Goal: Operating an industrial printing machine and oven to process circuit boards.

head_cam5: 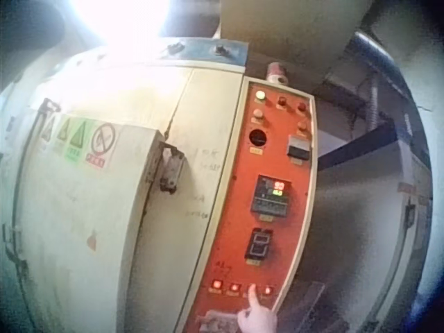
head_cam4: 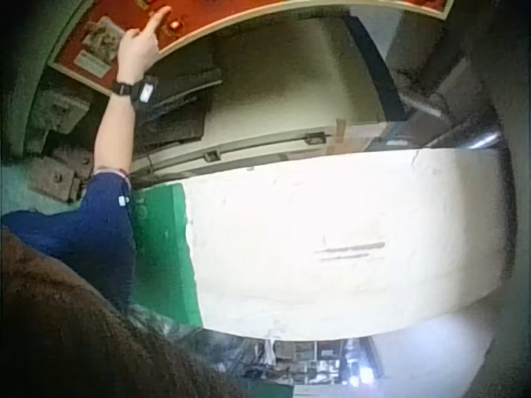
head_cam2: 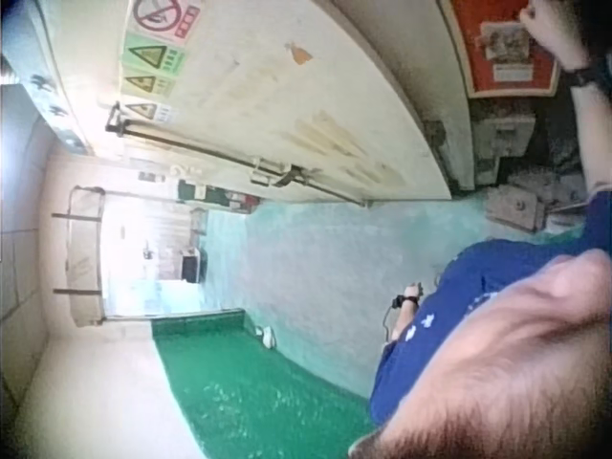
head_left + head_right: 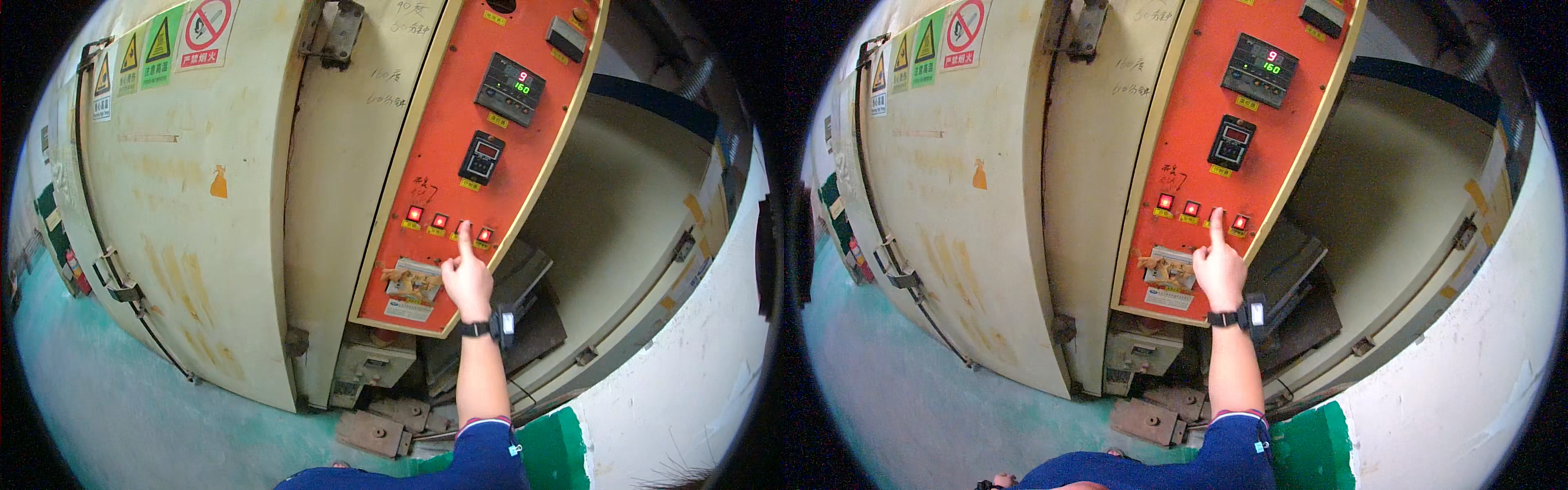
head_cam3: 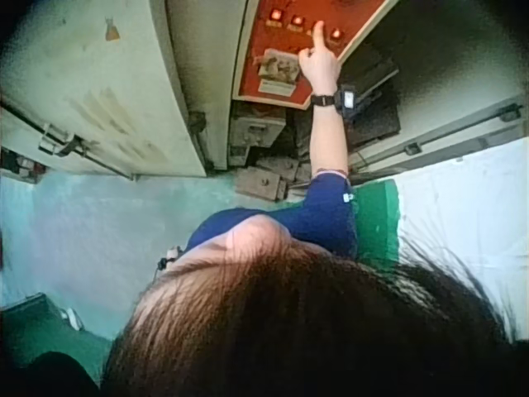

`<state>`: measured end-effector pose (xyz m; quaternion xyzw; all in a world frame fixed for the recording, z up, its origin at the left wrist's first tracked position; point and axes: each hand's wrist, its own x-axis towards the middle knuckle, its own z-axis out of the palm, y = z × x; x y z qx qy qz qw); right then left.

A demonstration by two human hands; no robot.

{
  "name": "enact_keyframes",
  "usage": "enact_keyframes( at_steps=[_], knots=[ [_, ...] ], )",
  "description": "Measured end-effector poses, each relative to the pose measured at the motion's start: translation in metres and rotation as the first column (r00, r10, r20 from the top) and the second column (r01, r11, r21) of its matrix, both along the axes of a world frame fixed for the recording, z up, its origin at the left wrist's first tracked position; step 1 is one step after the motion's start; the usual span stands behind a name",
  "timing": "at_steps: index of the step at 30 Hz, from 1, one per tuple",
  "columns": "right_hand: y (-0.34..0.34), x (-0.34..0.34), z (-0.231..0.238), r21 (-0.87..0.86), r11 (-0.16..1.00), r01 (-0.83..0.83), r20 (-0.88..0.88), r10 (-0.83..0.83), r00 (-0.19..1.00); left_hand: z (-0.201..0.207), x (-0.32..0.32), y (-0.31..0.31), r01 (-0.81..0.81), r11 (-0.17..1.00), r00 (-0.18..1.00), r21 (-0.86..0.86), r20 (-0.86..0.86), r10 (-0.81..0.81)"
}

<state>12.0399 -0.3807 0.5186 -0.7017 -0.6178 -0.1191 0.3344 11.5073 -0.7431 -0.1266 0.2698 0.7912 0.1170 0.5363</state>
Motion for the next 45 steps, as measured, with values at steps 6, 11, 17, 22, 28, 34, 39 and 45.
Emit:
enact_keyframes(
  at_steps=[6, 11, 17, 22, 28, 34, 39, 45],
  knots=[
    [0.001, -0.018, 0.004, -0.038, 0.999, 0.033, 0.012, -0.032, 0.999, 0.004, -0.003, 0.010, 0.228, 0.973, 0.962, -0.017, -0.148, -0.228],
    [0.013, -0.033, 0.001, -0.088, 0.996, 0.027, 0.125, -0.016, 0.992, 0.001, -0.007, 0.023, 0.284, 0.959, 0.942, -0.011, -0.184, -0.282],
    [0.014, -0.039, 0.002, -0.031, 0.992, -0.120, 0.104, 0.122, 0.987, 0.004, -0.010, 0.027, 0.319, 0.948, 0.927, -0.017, -0.205, -0.315],
    [0.023, -0.056, 0.011, -0.075, 0.986, -0.149, 0.166, 0.160, 0.973, 0.002, -0.007, 0.033, 0.362, 0.932, 0.908, -0.011, -0.223, -0.355],
    [0.013, -0.077, -0.001, -0.026, 0.968, -0.250, 0.156, 0.251, 0.955, -0.012, -0.006, 0.022, 0.384, 0.923, 0.896, 0.017, -0.247, -0.369],
    [-0.021, -0.194, -0.053, -0.282, 0.670, -0.687, -0.025, 0.711, 0.703, -0.016, -0.026, -0.022, 0.470, 0.879, 0.822, 0.077, -0.400, -0.404],
    [-0.030, -0.271, -0.123, -0.546, 0.404, -0.734, -0.044, 0.861, 0.507, 0.082, -0.019, -0.057, -0.307, 0.951, 0.950, 0.039, -0.047, 0.309],
    [-0.050, -0.401, -0.223, -0.733, 0.057, -0.678, -0.185, 0.942, 0.279, 0.091, -0.036, -0.172, -0.624, 0.779, 0.780, -0.066, -0.106, 0.616]
  ],
)
